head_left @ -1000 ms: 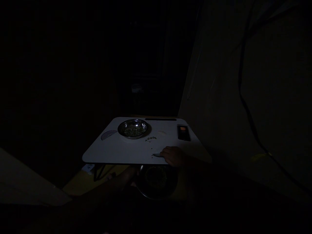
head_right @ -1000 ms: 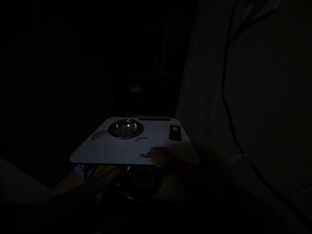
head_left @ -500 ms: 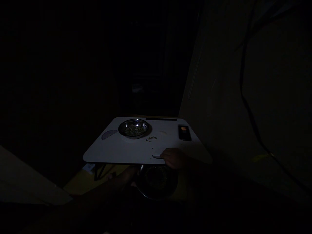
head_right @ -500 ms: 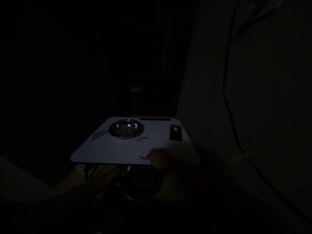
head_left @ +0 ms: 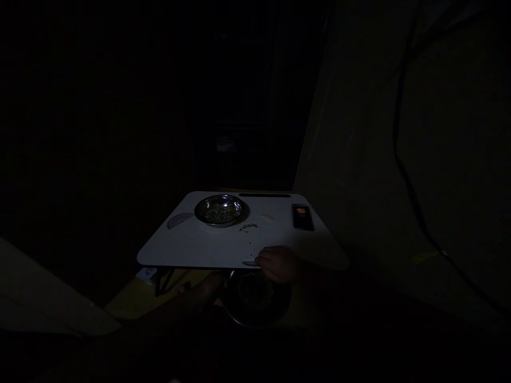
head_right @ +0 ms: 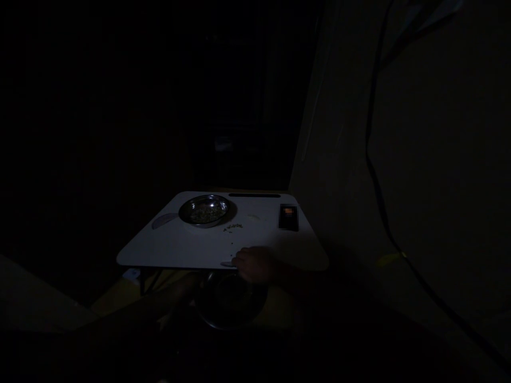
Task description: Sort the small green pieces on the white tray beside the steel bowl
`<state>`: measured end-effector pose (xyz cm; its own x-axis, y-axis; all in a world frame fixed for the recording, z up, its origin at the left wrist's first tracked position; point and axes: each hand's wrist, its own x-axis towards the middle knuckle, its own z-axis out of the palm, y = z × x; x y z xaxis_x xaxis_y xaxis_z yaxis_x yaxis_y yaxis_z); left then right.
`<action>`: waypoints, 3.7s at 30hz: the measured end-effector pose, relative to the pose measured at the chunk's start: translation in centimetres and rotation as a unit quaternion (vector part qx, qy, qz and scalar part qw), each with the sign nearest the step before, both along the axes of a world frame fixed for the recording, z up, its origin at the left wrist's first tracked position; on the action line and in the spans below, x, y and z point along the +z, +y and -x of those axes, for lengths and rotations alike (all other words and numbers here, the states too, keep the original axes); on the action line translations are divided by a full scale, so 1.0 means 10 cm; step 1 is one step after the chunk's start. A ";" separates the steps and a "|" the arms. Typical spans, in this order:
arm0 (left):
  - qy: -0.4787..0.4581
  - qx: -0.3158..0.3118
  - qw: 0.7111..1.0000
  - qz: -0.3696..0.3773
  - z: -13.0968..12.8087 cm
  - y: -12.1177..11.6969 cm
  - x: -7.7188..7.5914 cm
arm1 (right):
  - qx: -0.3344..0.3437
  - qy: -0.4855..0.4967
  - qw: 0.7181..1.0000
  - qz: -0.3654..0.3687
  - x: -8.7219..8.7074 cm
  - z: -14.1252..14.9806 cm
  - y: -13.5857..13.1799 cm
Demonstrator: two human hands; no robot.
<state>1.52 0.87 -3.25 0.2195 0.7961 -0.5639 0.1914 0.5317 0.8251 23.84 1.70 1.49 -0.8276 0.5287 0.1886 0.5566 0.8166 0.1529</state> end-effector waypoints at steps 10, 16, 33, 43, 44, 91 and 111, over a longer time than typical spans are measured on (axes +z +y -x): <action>0.050 0.026 0.998 -0.016 0.00 0.01 0.01 | 0.048 -0.002 0.999 -0.023 0.06 0.09 -0.10; 0.004 -0.019 1.000 -0.010 0.05 0.06 -0.08 | -0.053 0.007 0.998 -0.028 0.07 -0.12 0.11; 0.015 -0.005 1.000 -0.010 0.09 -0.03 0.06 | -0.148 -0.033 0.988 -0.013 -0.01 -0.19 0.40; 0.012 -0.004 1.000 -0.010 0.11 0.00 -0.01 | -0.111 -0.024 0.993 0.015 0.02 -0.05 0.25; 0.013 -0.005 1.000 -0.008 0.11 0.00 -0.02 | -0.108 -0.024 0.994 0.019 0.03 -0.04 0.23; -0.012 0.011 1.000 -0.004 -0.11 -0.02 0.05 | -0.062 0.054 0.997 -0.006 0.09 -0.04 0.12; 0.016 0.054 0.998 -0.016 0.05 -0.09 0.11 | -0.295 -0.030 0.954 0.038 0.07 -0.03 0.75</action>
<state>0.98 -0.02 -2.12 0.1134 0.8325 -0.5424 0.1607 0.5233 0.8368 24.16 9.25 2.21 -0.3897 0.9162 0.0930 0.9150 0.3737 0.1523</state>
